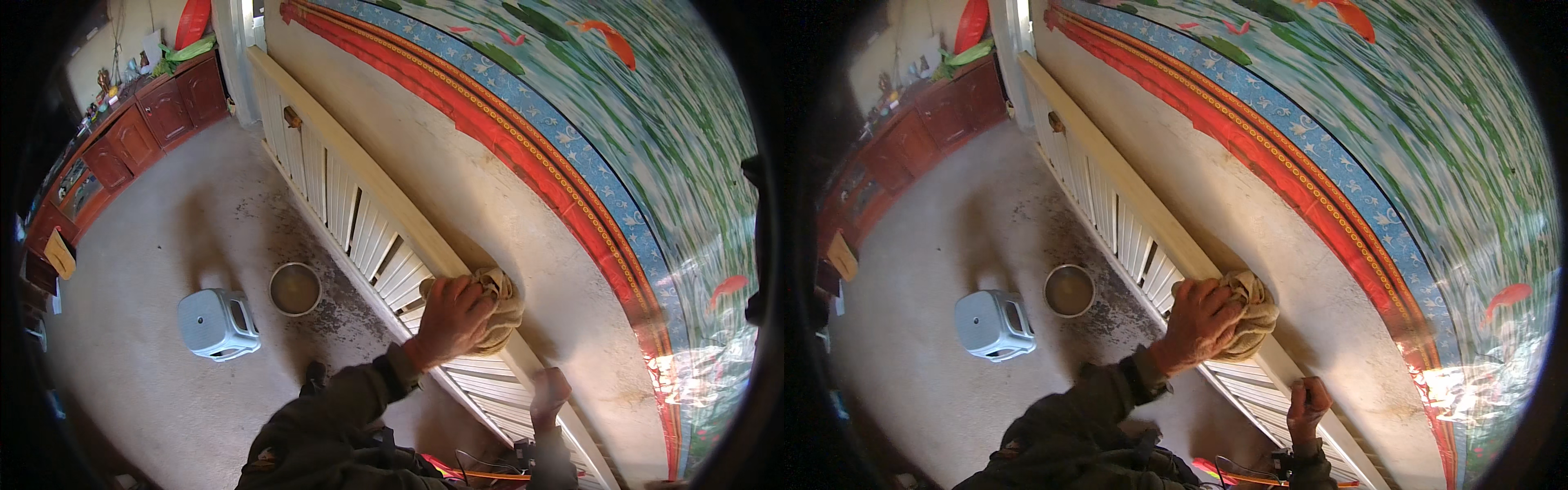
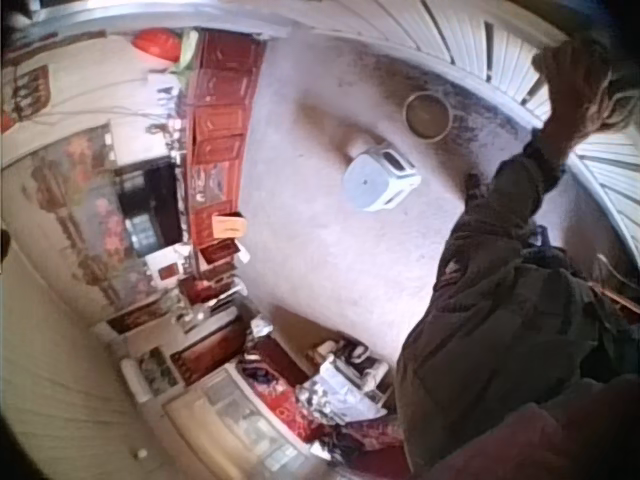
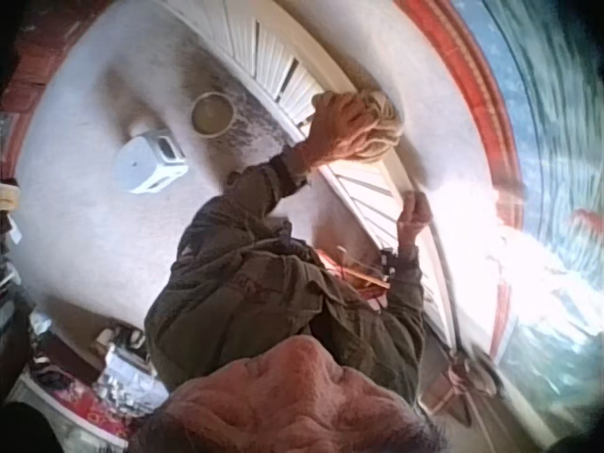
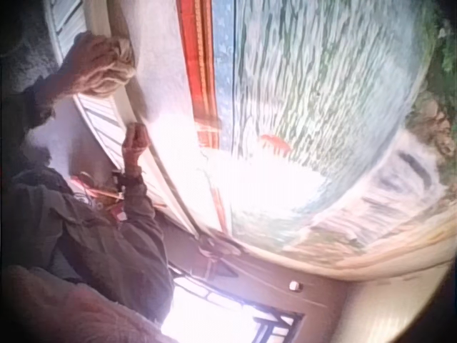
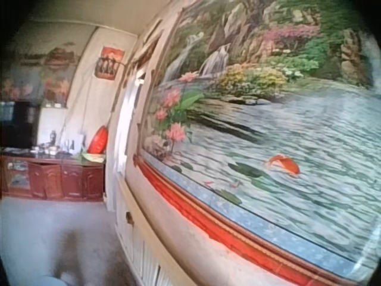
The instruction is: The person wipes a white wooden headboard with a cloth, repeatedly dipping the cloth into a metal bowl of water and wringing it out. They clean the top rail and vertical slats of the headboard, moving along its length.
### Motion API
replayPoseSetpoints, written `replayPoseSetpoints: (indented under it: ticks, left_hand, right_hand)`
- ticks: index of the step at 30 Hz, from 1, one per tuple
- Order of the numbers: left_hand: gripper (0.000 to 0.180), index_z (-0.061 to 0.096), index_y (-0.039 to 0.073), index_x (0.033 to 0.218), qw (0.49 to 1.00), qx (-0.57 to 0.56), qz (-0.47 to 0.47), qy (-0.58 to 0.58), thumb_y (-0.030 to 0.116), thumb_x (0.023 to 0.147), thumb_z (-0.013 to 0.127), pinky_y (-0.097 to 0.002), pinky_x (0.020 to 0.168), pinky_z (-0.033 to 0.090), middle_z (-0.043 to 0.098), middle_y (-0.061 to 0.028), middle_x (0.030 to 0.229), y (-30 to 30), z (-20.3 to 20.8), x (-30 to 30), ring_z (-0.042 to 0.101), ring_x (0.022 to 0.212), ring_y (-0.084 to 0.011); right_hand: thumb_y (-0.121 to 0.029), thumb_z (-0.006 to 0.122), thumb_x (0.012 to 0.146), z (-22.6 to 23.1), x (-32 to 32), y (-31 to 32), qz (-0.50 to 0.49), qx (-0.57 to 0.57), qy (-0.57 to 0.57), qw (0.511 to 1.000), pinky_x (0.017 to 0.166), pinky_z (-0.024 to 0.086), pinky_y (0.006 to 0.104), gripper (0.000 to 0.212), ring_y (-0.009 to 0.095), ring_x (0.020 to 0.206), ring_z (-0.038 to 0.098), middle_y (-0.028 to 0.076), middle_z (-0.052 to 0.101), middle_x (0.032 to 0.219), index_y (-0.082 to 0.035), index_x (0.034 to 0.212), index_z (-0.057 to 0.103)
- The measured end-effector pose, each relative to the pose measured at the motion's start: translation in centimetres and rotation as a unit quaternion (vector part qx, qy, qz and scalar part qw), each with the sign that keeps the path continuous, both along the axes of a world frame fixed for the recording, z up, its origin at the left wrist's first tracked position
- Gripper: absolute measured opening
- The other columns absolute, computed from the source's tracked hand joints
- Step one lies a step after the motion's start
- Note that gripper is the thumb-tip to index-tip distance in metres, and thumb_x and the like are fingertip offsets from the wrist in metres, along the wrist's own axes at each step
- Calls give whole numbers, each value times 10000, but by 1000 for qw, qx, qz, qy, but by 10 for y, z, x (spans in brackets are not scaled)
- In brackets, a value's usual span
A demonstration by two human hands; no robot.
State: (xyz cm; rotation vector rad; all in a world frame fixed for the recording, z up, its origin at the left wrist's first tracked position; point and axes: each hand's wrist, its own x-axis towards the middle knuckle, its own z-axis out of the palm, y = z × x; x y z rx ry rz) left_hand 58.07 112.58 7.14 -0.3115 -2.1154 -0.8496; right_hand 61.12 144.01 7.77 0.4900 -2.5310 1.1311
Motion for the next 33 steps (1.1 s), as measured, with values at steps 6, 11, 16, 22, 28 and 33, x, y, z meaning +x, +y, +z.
replayPoseSetpoints:
  ticks: [6,11,16,22,28,33]
  left_hand:
    - [338,699,95,1166,996,-88,31,1,148,834,725,-497,858,435,637,-110,991,-109,-10,-49,600,940,-346]
    - [369,695,67,1238,995,-81,62,0,28,873,669,-523,893,464,686,-155,1076,-201,4,-77,614,1000,-418]
    - [499,694,101,1288,998,-39,-55,12,-10,804,649,-531,896,483,688,-145,1120,-121,-6,-51,629,983,-400]
    - [393,642,1,1158,994,-6,-107,1,117,801,758,-524,949,498,637,-156,1056,11,-3,-9,615,997,-379]
    - [320,648,36,1037,991,-60,-115,27,174,782,784,-490,932,486,629,-128,986,17,2,3,607,962,-330]
    - [324,706,115,1151,995,-65,-68,42,191,839,745,-489,857,458,585,-79,899,-49,-2,-29,577,907,-319]
  right_hand:
    - [-35,619,947,2,0,4,-20,42,3,999,544,361,352,179,179,576,486,98,547,670,6,777,579]
    - [-170,616,966,7,4,-1,-48,29,-37,998,575,405,354,263,184,607,538,105,587,676,12,777,609]
    - [-217,632,980,8,5,-3,-43,8,-37,998,585,421,342,310,155,622,552,79,608,662,16,775,620]
    - [-174,618,1007,2,5,-1,-45,-18,-42,998,592,427,329,308,120,641,526,62,586,655,17,766,590]
    - [-158,614,1020,-2,4,5,-30,-46,-66,996,611,434,312,290,111,665,530,35,590,685,9,783,590]
    - [-123,645,1018,-4,5,5,-31,-61,-47,997,575,349,309,303,85,666,435,32,517,664,12,759,567]
